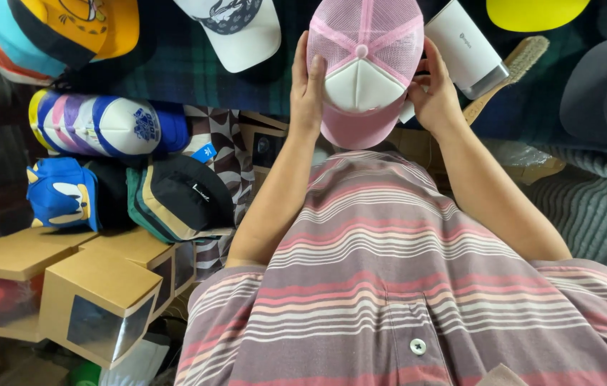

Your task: The person cleans a pink and white trucker cap using a brush and a handheld steamer. They brush the cap's surface and then apply steam to it while holding it in place.

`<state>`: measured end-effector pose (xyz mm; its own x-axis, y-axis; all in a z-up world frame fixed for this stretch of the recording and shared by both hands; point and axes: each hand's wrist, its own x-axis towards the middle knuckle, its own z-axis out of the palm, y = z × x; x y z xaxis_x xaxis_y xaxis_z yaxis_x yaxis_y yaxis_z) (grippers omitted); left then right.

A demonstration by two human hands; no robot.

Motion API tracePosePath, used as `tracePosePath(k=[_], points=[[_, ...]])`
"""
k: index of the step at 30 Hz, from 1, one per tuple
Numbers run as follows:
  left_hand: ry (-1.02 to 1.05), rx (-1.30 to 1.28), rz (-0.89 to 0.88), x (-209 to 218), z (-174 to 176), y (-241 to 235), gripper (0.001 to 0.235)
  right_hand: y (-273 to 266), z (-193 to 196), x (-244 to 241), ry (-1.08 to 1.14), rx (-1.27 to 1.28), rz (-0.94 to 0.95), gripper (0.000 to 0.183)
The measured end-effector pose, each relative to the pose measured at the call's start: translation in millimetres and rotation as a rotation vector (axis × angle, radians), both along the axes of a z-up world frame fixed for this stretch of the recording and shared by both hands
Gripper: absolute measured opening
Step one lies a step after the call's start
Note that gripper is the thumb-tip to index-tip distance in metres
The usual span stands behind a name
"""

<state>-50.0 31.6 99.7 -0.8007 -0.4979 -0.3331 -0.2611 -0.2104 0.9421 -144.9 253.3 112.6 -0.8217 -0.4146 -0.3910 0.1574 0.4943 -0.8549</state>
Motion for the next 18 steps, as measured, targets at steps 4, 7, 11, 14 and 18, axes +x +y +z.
tracePosePath(k=[4, 7, 11, 14, 18], points=[[0.174, -0.102, -0.030, -4, -18, -6, 0.067, 7, -19, -18, 0.071, -0.187, -0.034, 0.055], [0.310, -0.202, 0.023, -12, -17, -16, 0.053, -6, -9, -21, 0.258, -0.432, -0.036, 0.051], [0.388, -0.208, -0.009, -25, -52, 1, 0.059, -33, -52, -15, 0.594, -0.444, -0.040, 0.049], [0.303, -0.209, -0.020, -13, -44, -2, 0.059, -29, -39, -1, 0.387, -0.372, -0.064, 0.069], [0.138, -0.062, -0.082, -24, 2, -25, 0.069, -35, -13, -18, 0.335, -0.501, 0.000, 0.063]])
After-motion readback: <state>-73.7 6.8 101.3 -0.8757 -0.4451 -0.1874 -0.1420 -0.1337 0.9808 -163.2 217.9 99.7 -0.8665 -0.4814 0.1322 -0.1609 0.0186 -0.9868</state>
